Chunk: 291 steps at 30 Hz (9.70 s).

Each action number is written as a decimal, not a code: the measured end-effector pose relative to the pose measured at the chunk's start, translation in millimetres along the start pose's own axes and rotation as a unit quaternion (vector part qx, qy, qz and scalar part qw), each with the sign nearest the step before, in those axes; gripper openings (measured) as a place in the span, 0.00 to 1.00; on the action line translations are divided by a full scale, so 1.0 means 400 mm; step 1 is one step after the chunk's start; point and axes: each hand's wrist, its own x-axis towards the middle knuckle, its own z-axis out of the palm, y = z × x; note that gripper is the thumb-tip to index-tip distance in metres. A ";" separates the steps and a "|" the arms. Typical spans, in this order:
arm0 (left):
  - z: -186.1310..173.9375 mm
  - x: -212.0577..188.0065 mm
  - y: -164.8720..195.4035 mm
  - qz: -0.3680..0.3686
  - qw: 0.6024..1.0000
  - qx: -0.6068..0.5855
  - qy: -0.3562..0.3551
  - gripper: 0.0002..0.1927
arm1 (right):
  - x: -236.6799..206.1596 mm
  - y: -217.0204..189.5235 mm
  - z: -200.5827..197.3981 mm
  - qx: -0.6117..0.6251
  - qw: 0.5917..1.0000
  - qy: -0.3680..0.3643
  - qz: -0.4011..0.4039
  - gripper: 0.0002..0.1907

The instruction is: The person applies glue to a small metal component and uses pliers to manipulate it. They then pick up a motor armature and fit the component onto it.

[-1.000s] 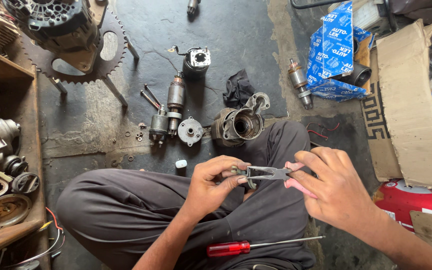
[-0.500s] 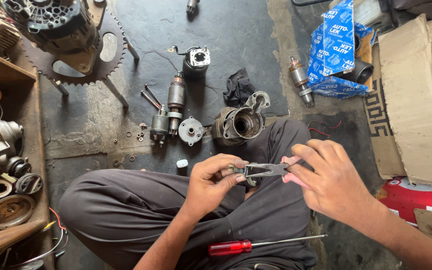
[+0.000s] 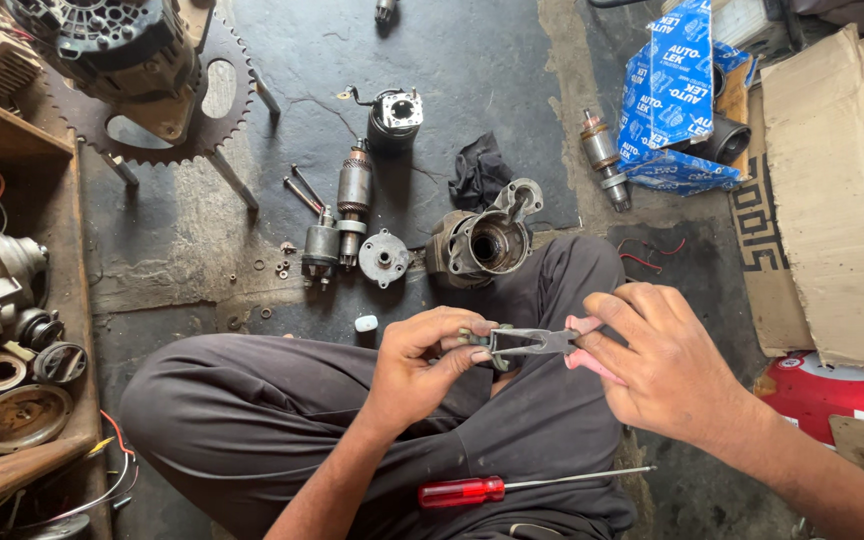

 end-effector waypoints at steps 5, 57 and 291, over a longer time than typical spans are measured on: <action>-0.003 -0.001 0.002 0.022 1.000 0.013 -0.009 0.13 | 0.003 0.008 0.003 0.024 0.999 0.013 -0.019 0.16; 0.025 -0.015 -0.023 -0.079 0.988 -0.126 0.041 0.17 | 0.003 0.014 -0.009 -0.006 1.000 0.026 0.004 0.16; -0.040 -0.118 -0.058 -0.097 0.946 -0.309 0.025 0.17 | -0.265 -0.022 0.195 0.138 0.960 -0.158 0.187 0.24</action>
